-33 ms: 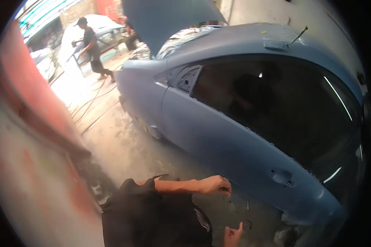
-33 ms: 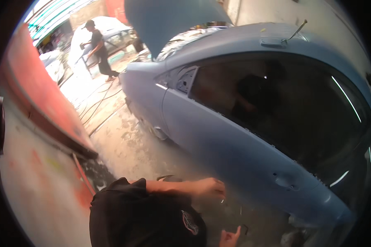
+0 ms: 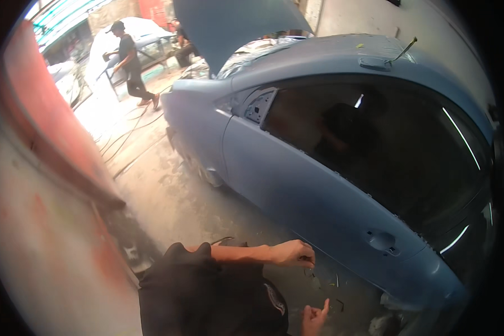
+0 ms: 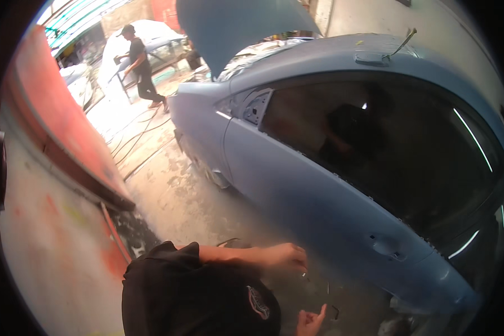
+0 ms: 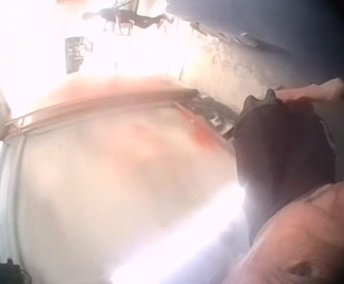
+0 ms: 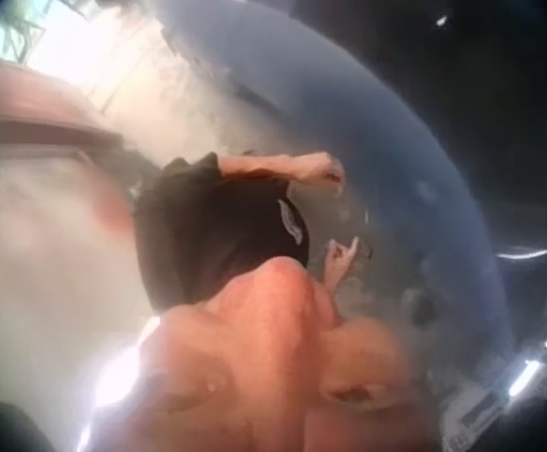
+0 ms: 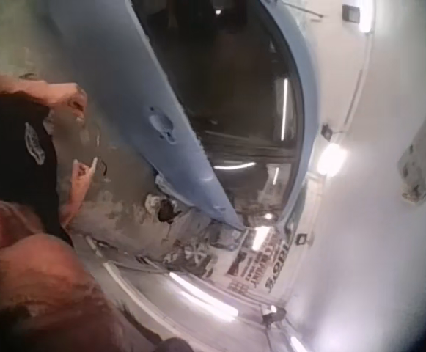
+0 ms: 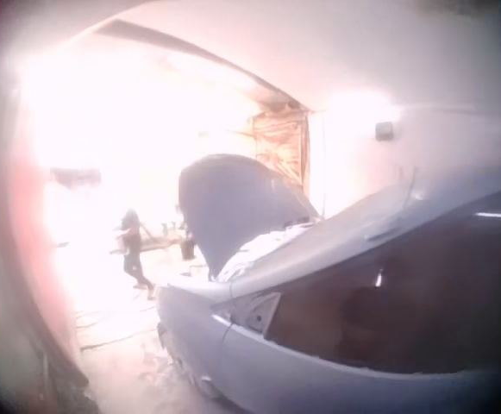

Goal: The person handles a black plastic trim piece against a light blue car door, uses a screwdriver on the trim, and then uses a socket wrench to tighten a bolt on the lower edge of the door.

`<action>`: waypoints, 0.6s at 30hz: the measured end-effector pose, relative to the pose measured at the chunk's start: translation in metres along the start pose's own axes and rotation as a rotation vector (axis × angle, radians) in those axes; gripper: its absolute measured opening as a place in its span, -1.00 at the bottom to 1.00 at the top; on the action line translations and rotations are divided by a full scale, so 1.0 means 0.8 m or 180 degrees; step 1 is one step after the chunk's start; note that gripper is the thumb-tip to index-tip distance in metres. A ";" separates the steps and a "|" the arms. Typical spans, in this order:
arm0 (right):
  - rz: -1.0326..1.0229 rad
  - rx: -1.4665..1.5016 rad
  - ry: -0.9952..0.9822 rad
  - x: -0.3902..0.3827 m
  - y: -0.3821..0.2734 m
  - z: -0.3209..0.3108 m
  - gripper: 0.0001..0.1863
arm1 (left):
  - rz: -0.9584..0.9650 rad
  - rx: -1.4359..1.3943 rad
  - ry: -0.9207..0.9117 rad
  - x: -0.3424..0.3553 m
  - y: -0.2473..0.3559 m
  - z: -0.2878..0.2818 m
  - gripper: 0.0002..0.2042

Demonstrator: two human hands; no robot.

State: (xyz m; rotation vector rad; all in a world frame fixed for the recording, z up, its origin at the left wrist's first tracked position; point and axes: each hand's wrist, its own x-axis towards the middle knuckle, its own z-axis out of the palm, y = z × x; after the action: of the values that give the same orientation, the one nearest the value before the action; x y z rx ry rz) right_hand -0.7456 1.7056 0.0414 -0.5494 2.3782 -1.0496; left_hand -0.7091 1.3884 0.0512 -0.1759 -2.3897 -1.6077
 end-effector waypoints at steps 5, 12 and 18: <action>-0.0599 0.0116 0.0420 0.016 0.063 -0.055 -0.43 | -0.0311 -0.0070 -0.0148 0.032 0.062 0.084 -0.83; -0.0058 0.1017 0.0733 0.037 0.145 -0.144 -0.67 | -0.1115 -0.0152 -0.0354 0.138 0.060 0.214 -0.83; 0.0807 0.1500 0.1459 -0.019 0.258 -0.219 -0.65 | -0.0602 -0.0275 -0.1675 0.275 0.016 0.414 -0.91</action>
State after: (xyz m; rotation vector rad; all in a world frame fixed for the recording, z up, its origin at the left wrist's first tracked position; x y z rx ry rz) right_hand -0.8679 1.9430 -0.0087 0.1776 2.3494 -1.6786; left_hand -0.9647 1.6897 0.0058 -0.4520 -2.7889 -1.9489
